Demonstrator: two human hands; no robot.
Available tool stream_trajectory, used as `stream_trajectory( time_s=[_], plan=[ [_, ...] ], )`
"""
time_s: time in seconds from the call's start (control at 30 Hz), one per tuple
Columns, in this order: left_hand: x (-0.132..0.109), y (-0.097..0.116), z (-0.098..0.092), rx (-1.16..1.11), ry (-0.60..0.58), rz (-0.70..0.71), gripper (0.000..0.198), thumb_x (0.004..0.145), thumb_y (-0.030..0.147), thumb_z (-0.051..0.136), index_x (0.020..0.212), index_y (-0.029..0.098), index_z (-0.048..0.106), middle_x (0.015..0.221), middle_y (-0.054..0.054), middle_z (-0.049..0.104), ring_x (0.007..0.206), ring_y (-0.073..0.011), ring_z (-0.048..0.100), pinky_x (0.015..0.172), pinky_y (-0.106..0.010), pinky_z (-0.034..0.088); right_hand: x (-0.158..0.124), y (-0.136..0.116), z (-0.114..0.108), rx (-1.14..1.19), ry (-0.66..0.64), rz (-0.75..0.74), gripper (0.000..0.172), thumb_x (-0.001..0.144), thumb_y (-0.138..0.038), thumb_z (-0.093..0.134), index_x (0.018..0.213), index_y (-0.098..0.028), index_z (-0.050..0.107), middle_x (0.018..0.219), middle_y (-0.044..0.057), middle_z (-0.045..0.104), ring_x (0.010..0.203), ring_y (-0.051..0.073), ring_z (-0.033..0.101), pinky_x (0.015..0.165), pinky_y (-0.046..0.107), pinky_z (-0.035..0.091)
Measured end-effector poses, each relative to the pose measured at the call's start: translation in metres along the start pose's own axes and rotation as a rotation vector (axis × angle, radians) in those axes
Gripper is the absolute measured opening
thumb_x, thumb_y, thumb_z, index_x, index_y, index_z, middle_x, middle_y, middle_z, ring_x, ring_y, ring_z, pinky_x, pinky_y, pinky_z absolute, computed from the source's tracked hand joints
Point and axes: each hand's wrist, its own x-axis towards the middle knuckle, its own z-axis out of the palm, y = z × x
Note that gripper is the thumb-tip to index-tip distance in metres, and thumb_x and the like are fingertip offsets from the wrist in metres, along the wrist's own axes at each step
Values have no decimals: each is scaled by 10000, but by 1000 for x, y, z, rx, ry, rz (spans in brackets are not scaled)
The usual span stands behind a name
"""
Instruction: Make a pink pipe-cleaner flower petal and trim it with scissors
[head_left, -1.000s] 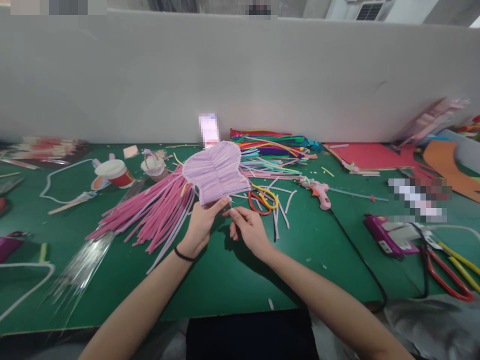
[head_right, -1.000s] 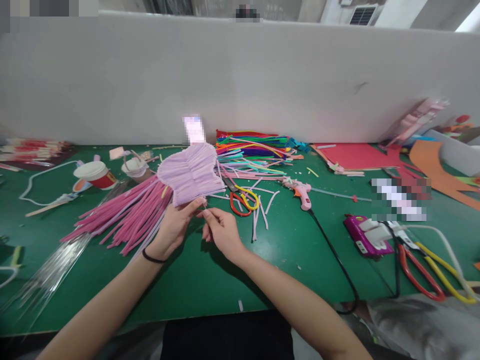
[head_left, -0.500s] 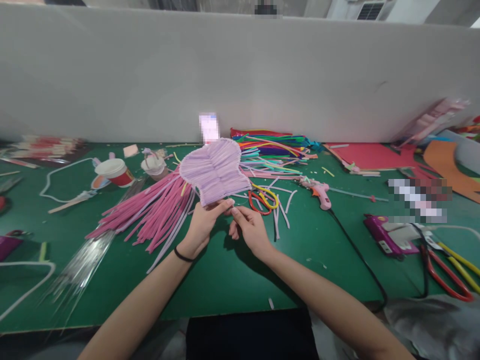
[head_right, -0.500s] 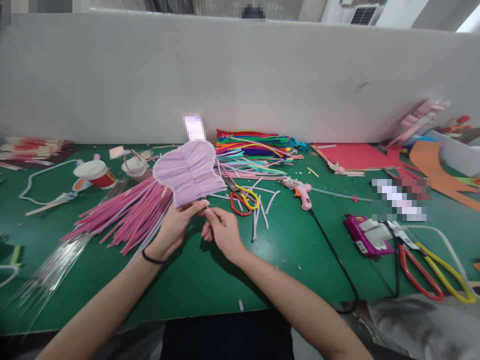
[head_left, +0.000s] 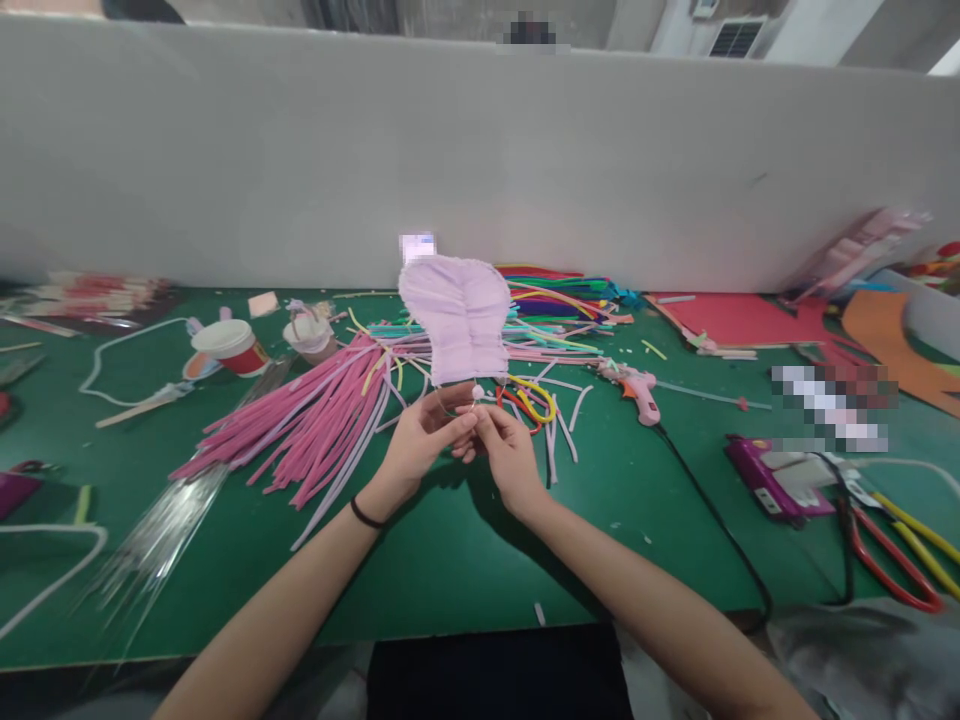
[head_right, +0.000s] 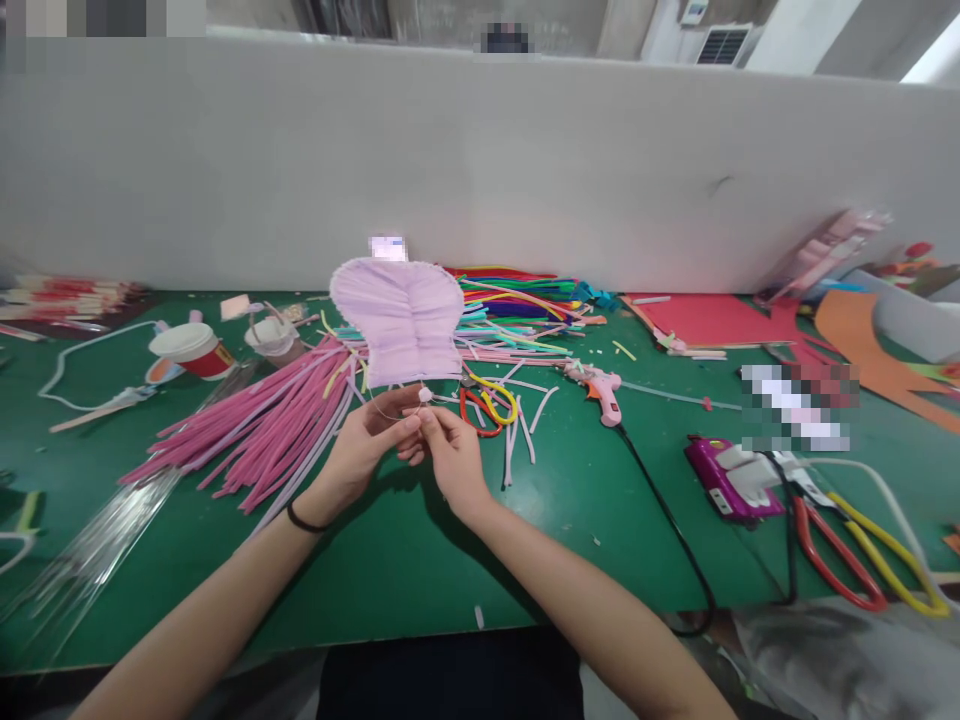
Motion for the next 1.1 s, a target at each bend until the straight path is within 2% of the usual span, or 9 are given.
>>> stream_trajectory(
  time_s=[0.1, 0.2, 0.37, 0.47, 0.53, 0.6, 0.77, 0.93, 1.1],
  plan=[
    [-1, -2, 3, 7, 7, 17, 402, 708, 303, 783, 1073, 170, 678, 883, -59, 710, 588, -108, 594, 474, -207, 467, 0, 2, 3, -31, 11, -7, 385, 822, -536, 614, 1006, -213, 715, 779, 24, 701, 588, 150, 627, 521, 267, 517],
    [-3, -3, 8, 12, 77, 49, 380, 720, 333, 765, 1054, 176, 675, 980, -79, 716, 623, -128, 618, 453, -206, 461, 0, 4, 5, -43, 1, -6, 384, 807, -531, 631, 1007, -217, 727, 895, 33, 712, 642, 147, 622, 551, 266, 524],
    [-1, -5, 9, -8, 151, 10, 290, 766, 363, 711, 987, 177, 678, 890, -50, 715, 514, -84, 557, 409, -185, 403, 3, 10, 3, -48, -101, 33, 382, 778, -535, 658, 936, -197, 739, 748, 13, 682, 643, 132, 602, 588, 253, 506],
    [7, -7, 0, -69, 206, 47, 215, 766, 320, 715, 918, 172, 677, 805, -28, 697, 689, -119, 632, 564, -188, 473, 7, 14, -2, -56, -151, 119, 390, 759, -544, 674, 889, -180, 730, 750, 31, 688, 679, 138, 628, 622, 261, 508],
    [12, -8, -8, -116, 208, 81, 189, 761, 289, 718, 904, 170, 683, 783, -14, 684, 749, -118, 636, 694, -210, 495, 10, 14, -6, -38, -101, 132, 379, 765, -535, 675, 907, -186, 714, 794, 42, 700, 697, 140, 640, 625, 264, 510],
    [16, -9, -14, -157, 195, 69, 186, 766, 279, 716, 912, 169, 686, 779, -8, 676, 749, -113, 633, 744, -223, 492, 14, 11, -11, -12, -18, 86, 351, 776, -515, 673, 921, -196, 702, 810, 41, 700, 710, 140, 645, 631, 265, 511],
    [16, -8, -17, -197, 142, -18, 170, 764, 268, 720, 899, 170, 687, 769, -7, 659, 729, -117, 624, 733, -237, 502, 19, 0, -18, -31, 75, -10, 279, 770, -471, 692, 840, -201, 704, 749, 25, 684, 717, 145, 636, 621, 251, 497],
    [13, -4, -14, -215, 155, -20, 165, 728, 296, 754, 764, 172, 650, 676, 19, 615, 639, -109, 599, 682, -244, 509, 17, -2, -19, -58, 64, 2, 284, 791, -474, 660, 828, -196, 706, 771, 29, 693, 709, 146, 632, 592, 242, 484],
    [10, -1, -15, -144, 124, -79, 208, 721, 320, 763, 769, 149, 654, 685, 7, 644, 631, -114, 623, 682, -252, 520, 18, -5, -20, -28, 107, -5, 289, 767, -482, 679, 798, -195, 690, 786, 28, 700, 703, 144, 627, 592, 240, 480]
  ],
)
